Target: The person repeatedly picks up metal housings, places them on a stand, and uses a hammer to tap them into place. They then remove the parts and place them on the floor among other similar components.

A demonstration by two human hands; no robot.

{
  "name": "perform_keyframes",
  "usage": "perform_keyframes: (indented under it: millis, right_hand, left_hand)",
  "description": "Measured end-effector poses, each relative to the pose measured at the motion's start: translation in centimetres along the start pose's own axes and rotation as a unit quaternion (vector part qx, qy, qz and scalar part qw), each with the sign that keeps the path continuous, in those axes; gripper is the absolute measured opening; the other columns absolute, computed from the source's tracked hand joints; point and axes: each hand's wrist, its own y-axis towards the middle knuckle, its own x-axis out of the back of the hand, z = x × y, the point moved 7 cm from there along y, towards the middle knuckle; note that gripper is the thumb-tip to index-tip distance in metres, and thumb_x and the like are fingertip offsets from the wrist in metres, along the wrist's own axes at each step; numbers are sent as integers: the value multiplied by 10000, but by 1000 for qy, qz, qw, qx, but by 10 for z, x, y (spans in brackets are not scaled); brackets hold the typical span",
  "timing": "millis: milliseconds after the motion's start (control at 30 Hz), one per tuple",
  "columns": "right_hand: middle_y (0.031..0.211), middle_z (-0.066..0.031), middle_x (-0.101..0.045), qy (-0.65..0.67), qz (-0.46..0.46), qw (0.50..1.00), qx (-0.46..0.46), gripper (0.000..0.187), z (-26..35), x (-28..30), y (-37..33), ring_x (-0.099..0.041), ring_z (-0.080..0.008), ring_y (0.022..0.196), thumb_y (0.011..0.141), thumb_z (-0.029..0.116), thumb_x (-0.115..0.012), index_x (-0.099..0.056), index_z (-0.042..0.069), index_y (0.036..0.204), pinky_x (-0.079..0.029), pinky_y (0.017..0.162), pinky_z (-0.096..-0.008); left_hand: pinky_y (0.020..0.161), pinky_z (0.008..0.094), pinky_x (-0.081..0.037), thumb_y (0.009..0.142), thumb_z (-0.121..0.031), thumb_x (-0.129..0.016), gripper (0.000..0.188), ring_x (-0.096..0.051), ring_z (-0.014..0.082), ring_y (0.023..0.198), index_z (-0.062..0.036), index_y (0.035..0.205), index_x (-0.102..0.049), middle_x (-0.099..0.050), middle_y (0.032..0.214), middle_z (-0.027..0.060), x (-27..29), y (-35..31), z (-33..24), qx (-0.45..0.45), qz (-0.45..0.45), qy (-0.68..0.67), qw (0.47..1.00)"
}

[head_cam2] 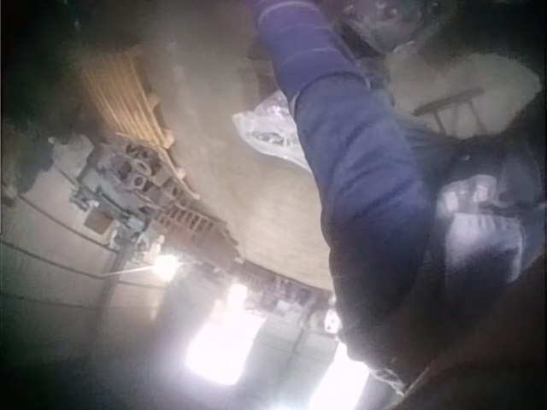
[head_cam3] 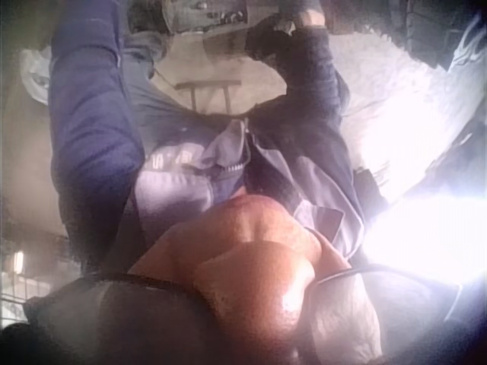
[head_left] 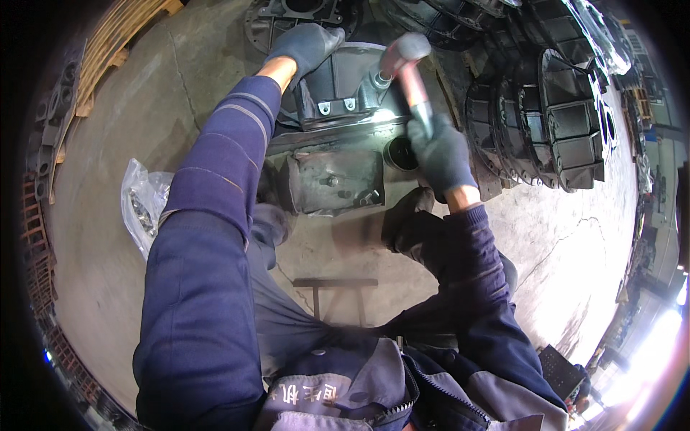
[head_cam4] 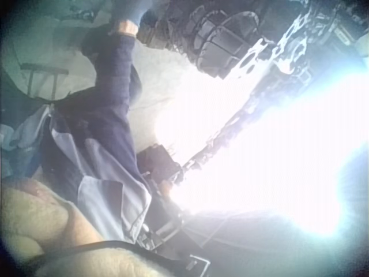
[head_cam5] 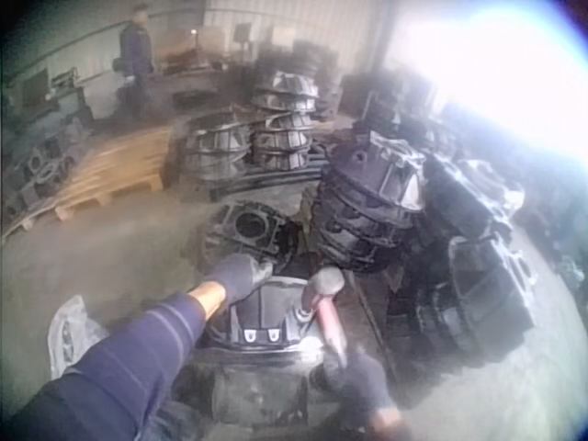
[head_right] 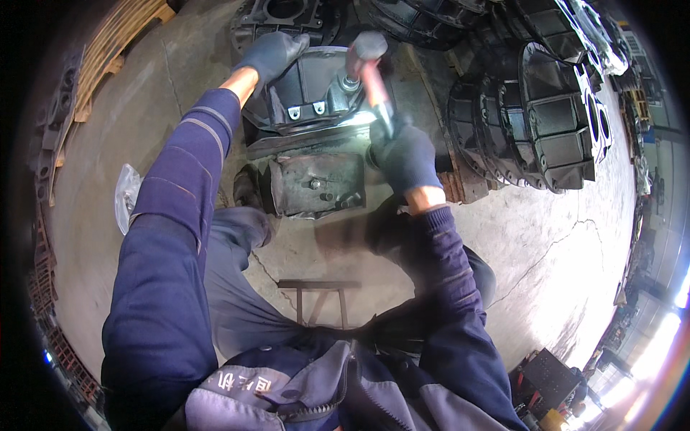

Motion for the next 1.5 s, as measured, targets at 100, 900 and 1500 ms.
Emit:
perform_keyframes:
  millis: [100, 900, 1500]
  right_hand:
    - [899, -293, -714, 9, 15, 1000, 16, 465, -2, 0, 2, -701, -484, 900, 959, 464, -613, -642, 48, 1166, -544, 816, -553]
    - [677, 0, -593, 498, 258, 737, -376, 235, -55, -265, -196, -549, -133, 499, 981, 332, -686, -680, 98, 987, -409, 430, -305]
    - [1004, -231, -747, 20, 178, 980, -88, 504, -62, -354, -59, -700, -420, 1046, 874, 497, -661, -744, 47, 1085, -542, 907, -503]
  left_hand:
    - [1004, 496, -490, 993, -578, -430, 657, -665, 451, 1118, -22, 1101, -763, -696, 1151, 291, 3, 0, 1, 11, -12, 10, 1000]
    - [885, 509, -507, 1020, -510, -513, 587, -713, 397, 982, 17, 930, -756, -733, 982, 269, 12, -5, -6, 23, -46, -9, 999]
    - [777, 497, -499, 1040, -458, -502, 572, -706, 388, 784, 33, 867, -739, -704, 835, 277, 4, -9, -11, 9, -13, -26, 1000]
